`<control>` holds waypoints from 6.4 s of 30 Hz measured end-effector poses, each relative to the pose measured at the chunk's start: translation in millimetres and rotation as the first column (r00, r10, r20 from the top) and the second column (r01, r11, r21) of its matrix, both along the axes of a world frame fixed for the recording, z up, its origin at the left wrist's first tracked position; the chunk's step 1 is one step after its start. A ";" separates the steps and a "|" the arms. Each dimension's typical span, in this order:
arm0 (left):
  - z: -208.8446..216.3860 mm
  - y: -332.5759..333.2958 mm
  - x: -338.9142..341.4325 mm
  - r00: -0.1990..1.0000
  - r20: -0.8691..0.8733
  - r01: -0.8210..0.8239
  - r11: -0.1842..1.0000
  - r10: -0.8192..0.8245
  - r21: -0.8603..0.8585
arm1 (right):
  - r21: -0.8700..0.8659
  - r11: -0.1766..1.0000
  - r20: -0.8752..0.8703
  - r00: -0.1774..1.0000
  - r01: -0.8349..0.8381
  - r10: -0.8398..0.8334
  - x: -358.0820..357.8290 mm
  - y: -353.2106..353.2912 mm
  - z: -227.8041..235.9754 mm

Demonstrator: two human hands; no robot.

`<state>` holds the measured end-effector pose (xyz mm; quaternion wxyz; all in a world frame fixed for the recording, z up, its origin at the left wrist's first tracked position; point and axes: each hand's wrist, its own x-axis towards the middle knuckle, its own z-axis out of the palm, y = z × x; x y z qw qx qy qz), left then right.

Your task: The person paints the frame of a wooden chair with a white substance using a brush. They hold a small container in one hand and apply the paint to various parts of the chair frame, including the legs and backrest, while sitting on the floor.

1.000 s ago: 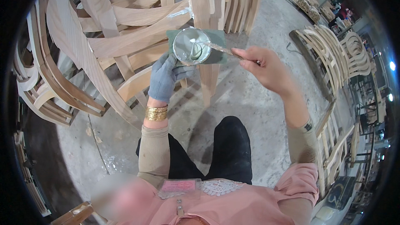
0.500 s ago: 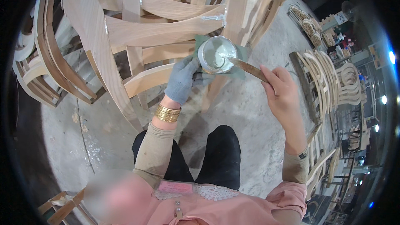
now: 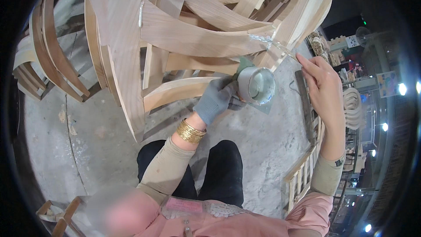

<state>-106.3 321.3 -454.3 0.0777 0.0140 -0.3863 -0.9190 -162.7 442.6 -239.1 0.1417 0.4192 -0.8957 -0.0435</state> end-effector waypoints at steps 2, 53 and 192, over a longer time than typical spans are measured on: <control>-0.6 -1.7 0.7 0.999 0.010 0.054 0.998 -0.054 -0.015 | 0.033 0.999 -0.062 0.998 -0.008 0.011 -3.7 -16.0 -2.9; -16.6 -13.5 -5.5 0.986 -0.006 0.167 0.984 -0.168 -0.057 | 0.533 0.843 -0.311 0.943 0.067 0.121 -9.2 -99.3 11.4; -18.7 -30.4 -3.1 0.966 0.052 0.255 0.901 -0.254 -0.350 | 0.269 0.960 -0.285 0.947 -0.071 0.150 -17.0 -53.8 -5.0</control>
